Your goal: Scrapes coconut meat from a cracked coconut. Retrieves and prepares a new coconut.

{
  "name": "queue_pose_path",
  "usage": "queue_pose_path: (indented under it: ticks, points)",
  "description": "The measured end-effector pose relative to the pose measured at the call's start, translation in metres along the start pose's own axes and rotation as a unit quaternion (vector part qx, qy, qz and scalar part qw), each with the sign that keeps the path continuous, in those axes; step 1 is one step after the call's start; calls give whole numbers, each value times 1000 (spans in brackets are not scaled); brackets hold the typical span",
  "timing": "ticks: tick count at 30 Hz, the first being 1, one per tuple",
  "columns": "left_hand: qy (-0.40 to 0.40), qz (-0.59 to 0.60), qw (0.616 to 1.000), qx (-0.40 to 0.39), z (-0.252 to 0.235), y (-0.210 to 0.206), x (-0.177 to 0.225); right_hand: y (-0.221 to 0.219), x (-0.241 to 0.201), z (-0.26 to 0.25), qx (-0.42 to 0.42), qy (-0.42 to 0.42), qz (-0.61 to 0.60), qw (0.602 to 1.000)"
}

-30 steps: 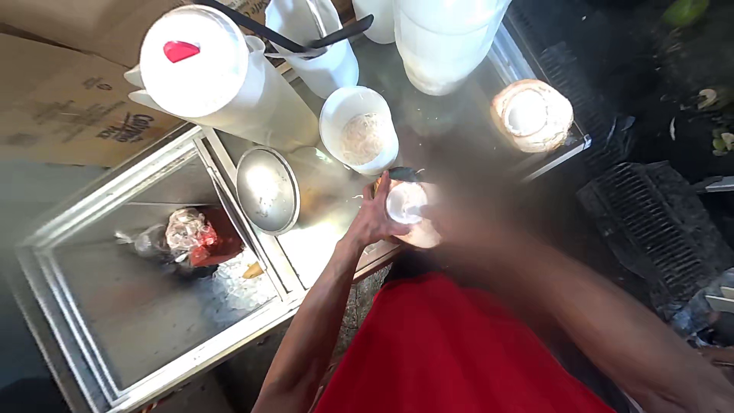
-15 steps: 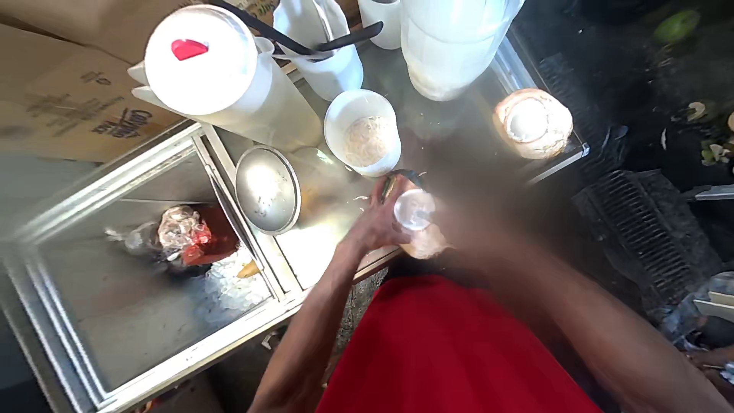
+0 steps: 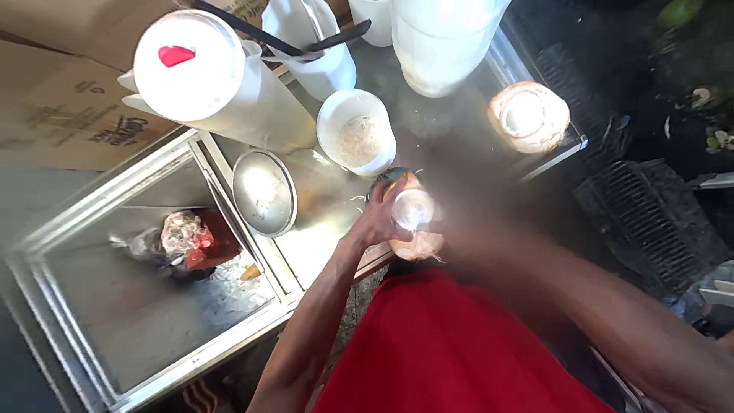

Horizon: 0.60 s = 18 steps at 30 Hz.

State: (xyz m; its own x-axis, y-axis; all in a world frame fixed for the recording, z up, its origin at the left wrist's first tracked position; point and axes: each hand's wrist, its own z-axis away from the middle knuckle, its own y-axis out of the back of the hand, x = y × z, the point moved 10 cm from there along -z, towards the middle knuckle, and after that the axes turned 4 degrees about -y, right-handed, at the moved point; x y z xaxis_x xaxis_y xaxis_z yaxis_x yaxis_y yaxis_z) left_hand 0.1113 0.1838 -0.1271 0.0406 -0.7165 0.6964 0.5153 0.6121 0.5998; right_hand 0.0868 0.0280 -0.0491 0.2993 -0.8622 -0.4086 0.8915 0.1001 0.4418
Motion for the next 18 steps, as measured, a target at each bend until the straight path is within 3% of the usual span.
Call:
queue_pose_path:
  ticks: [2, 5, 7, 9, 13, 15, 18]
  points:
    - [3, -8, 1000, 2, 0, 0, 1, 3, 3, -10, 23, -20, -89, 996]
    - [-10, 3, 1000, -5, -1, 3, 5, -5, -7, -36, 102, -49, -269, 956]
    - [-60, 6, 998, -26, -4, 4, 8, -18, -21, -36, 84, -24, -258, 962]
    - [-85, 7, 994, -61, -6, 2, 13, -30, -18, -27, 43, 5, -170, 985]
    - [-93, -36, 989, -113, -17, 4, 21, -13, 5, 3, 21, 5, 2, 1000]
    - [-61, -70, 993, -77, -2, 7, 19, -8, 14, 7, 39, -17, -14, 999]
    - [47, -69, 996, 8, 23, -4, 17, -13, 22, -3, 60, -67, -205, 975]
